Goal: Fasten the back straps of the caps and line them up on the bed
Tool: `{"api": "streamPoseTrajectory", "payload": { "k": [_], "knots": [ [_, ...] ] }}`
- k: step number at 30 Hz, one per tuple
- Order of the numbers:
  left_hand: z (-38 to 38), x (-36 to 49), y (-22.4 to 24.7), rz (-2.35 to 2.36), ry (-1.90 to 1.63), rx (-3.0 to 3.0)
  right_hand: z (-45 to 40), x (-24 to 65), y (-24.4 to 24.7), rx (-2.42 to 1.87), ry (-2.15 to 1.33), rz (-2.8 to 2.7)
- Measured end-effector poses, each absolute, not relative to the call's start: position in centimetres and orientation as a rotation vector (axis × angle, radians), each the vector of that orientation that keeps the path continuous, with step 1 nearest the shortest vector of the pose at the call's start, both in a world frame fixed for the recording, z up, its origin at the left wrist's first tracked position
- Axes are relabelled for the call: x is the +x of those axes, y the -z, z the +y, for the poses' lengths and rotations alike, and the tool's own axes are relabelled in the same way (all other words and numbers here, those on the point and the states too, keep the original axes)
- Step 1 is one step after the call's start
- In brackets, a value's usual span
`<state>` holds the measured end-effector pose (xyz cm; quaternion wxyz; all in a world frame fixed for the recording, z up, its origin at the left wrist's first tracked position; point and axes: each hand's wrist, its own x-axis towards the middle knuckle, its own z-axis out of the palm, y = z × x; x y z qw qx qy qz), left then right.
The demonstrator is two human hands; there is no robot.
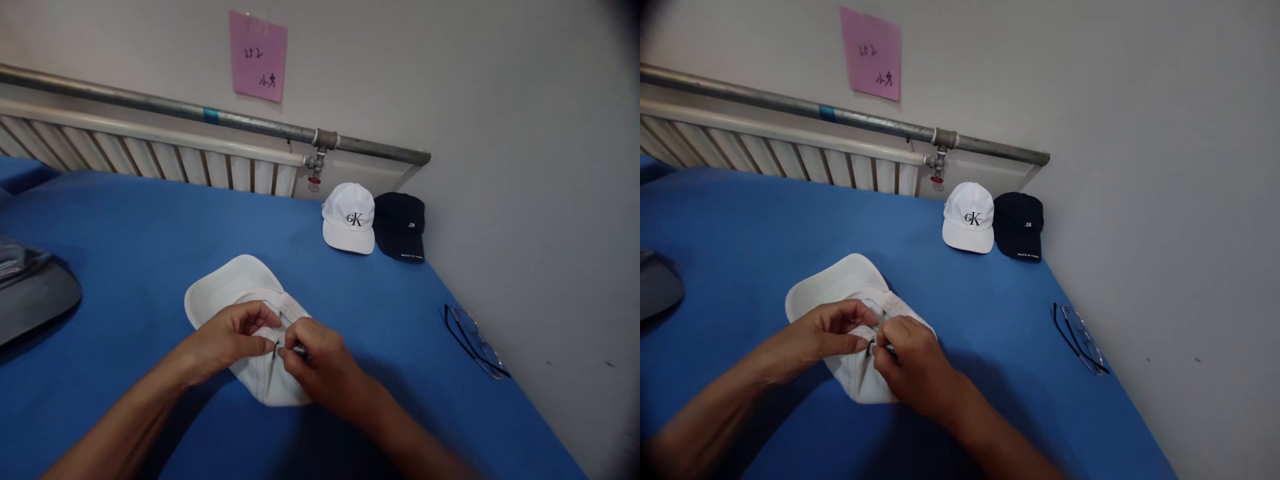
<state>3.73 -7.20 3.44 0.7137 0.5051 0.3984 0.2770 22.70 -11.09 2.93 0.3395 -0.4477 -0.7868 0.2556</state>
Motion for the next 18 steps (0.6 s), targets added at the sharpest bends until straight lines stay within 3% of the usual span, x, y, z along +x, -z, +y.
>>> {"api": "streamPoseTrajectory", "payload": {
  "k": [18],
  "knots": [
    [-6.8, 2.8, -4.1, 0.939, -0.619, 1.074, -10.9, 23.7, -4.0, -1.228, -0.729, -2.052]
  ]
}}
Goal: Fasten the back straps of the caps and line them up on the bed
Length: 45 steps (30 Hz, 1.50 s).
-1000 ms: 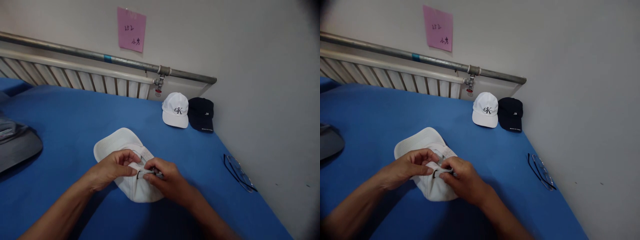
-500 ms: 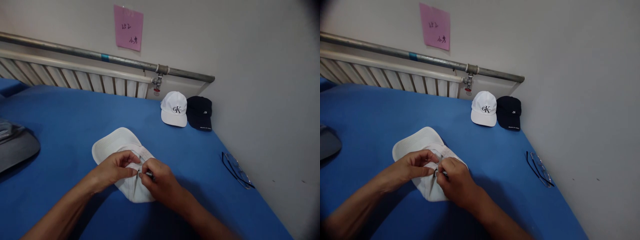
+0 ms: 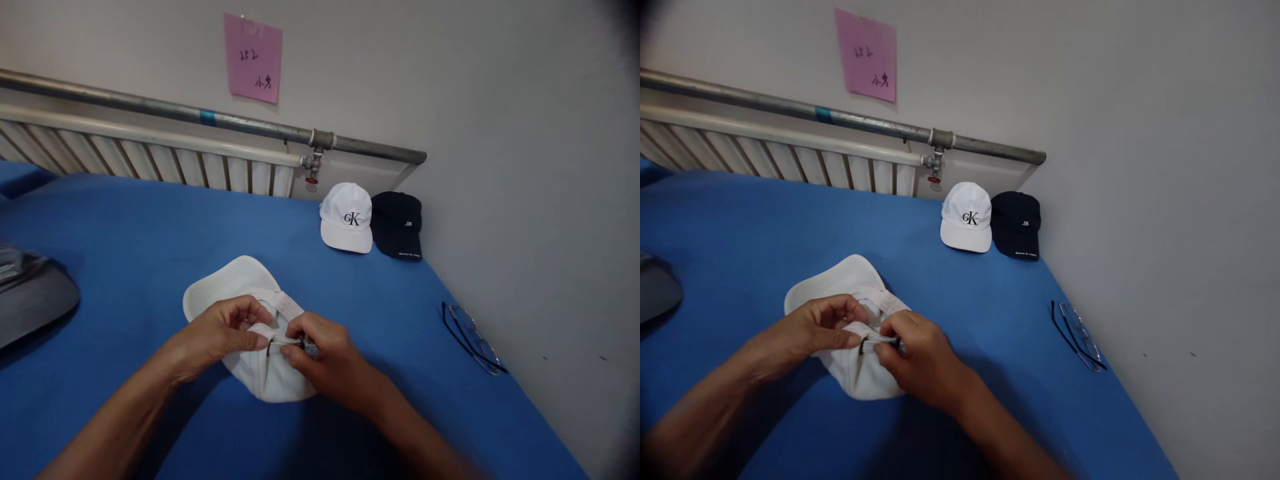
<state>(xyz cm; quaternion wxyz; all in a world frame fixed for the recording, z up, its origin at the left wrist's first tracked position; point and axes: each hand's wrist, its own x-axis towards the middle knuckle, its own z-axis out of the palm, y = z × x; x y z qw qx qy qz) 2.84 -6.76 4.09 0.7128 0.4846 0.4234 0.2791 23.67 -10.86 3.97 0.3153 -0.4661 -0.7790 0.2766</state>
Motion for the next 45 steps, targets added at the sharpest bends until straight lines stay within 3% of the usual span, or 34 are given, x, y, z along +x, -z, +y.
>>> {"api": "streamPoseTrajectory", "payload": {
  "k": [9, 18, 23, 26, 36, 45],
  "knots": [
    [-6.6, 2.5, -4.3, 0.940, -0.596, 1.042, -10.8, 23.9, -3.8, -1.224, -0.811, -2.006],
    [-7.0, 2.0, -4.2, 0.674, -0.430, 1.109, -9.8, 25.0, -4.5, -1.171, -1.722, -1.722],
    [-6.9, 1.9, -4.3, 0.600, -0.429, 1.173, -9.7, 25.1, -4.4, -1.053, -1.919, -1.548],
    [-6.8, 1.7, -4.1, 0.611, -0.438, 1.225, -9.8, 25.1, -5.1, -1.085, -1.866, -1.601],
    [-6.7, 1.9, -4.7, 0.727, -0.472, 1.820, -10.4, 25.8, -5.0, -1.182, -1.045, -2.283],
    [-7.5, 2.6, -4.8, 0.878, -0.304, 1.876, -10.6, 25.9, -6.0, -1.162, -0.939, -2.215]
  ]
}}
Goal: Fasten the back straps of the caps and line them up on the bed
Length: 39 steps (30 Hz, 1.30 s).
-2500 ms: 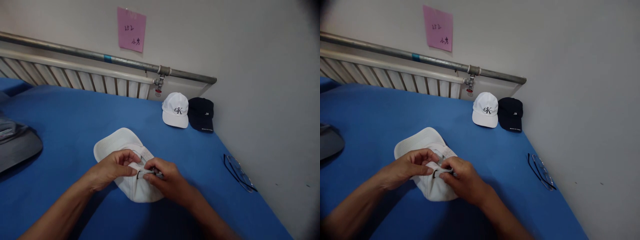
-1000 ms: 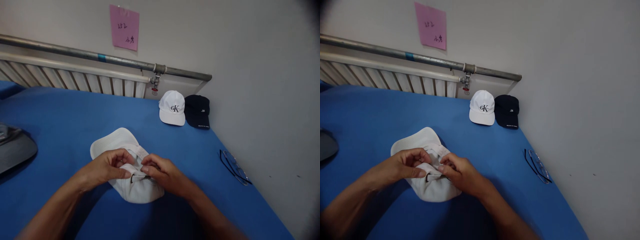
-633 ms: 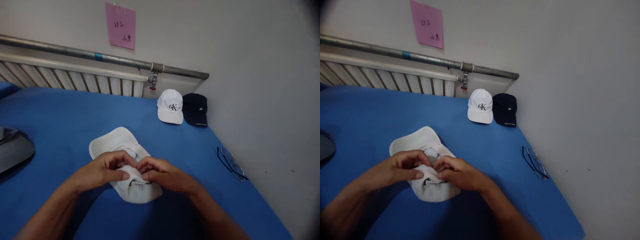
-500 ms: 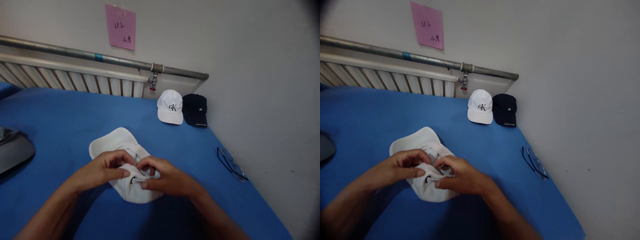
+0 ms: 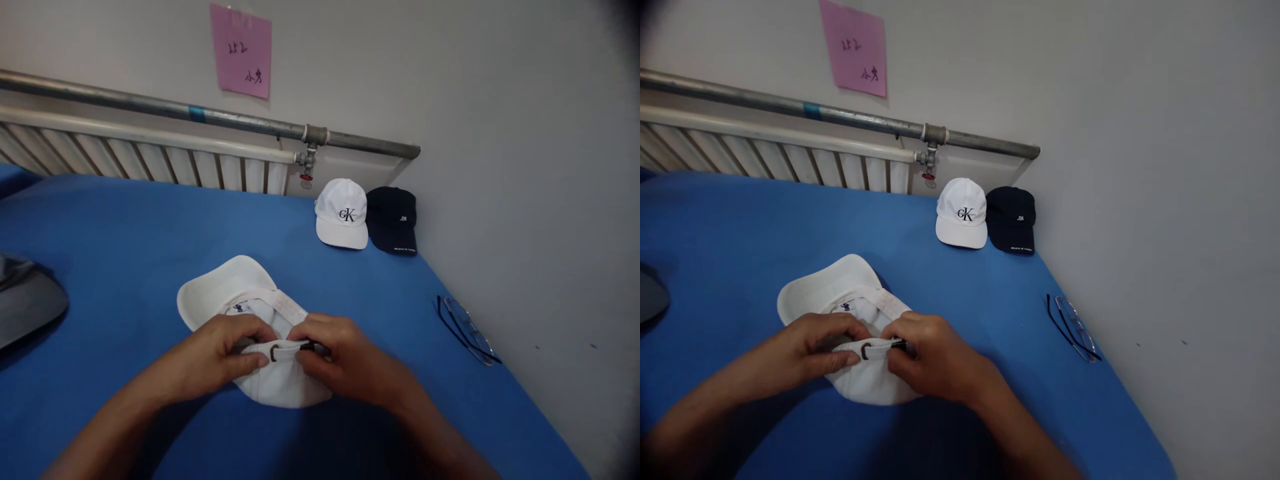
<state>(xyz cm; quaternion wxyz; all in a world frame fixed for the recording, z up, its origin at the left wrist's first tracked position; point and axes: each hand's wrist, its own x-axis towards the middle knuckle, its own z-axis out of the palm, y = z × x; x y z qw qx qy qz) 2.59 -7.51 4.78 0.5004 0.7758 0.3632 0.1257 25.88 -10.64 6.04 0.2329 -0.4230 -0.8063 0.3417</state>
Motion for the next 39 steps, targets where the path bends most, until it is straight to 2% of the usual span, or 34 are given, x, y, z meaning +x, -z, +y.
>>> {"api": "streamPoseTrajectory", "payload": {
  "k": [8, 17, 24, 30, 39],
  "knots": [
    [-7.4, 1.9, -5.2, 0.735, -0.245, 1.568, -10.0, 26.4, -6.1, -1.203, -1.372, -1.987],
    [-7.8, 2.7, -4.7, 0.751, -0.186, 1.792, -10.2, 25.7, -5.9, -1.162, -1.443, -1.857],
    [-6.7, 1.6, -4.6, 0.585, -0.180, 1.620, -9.4, 26.3, -5.6, -1.029, -1.850, -1.627],
    [-9.7, 3.1, -5.3, 0.717, -0.293, 1.697, -10.2, 25.6, -5.0, -1.044, -1.793, -1.656],
    [-14.4, 0.6, -5.3, 0.691, -0.682, 1.347, -13.0, 26.2, -4.7, -0.759, -1.695, -1.380]
  ]
}}
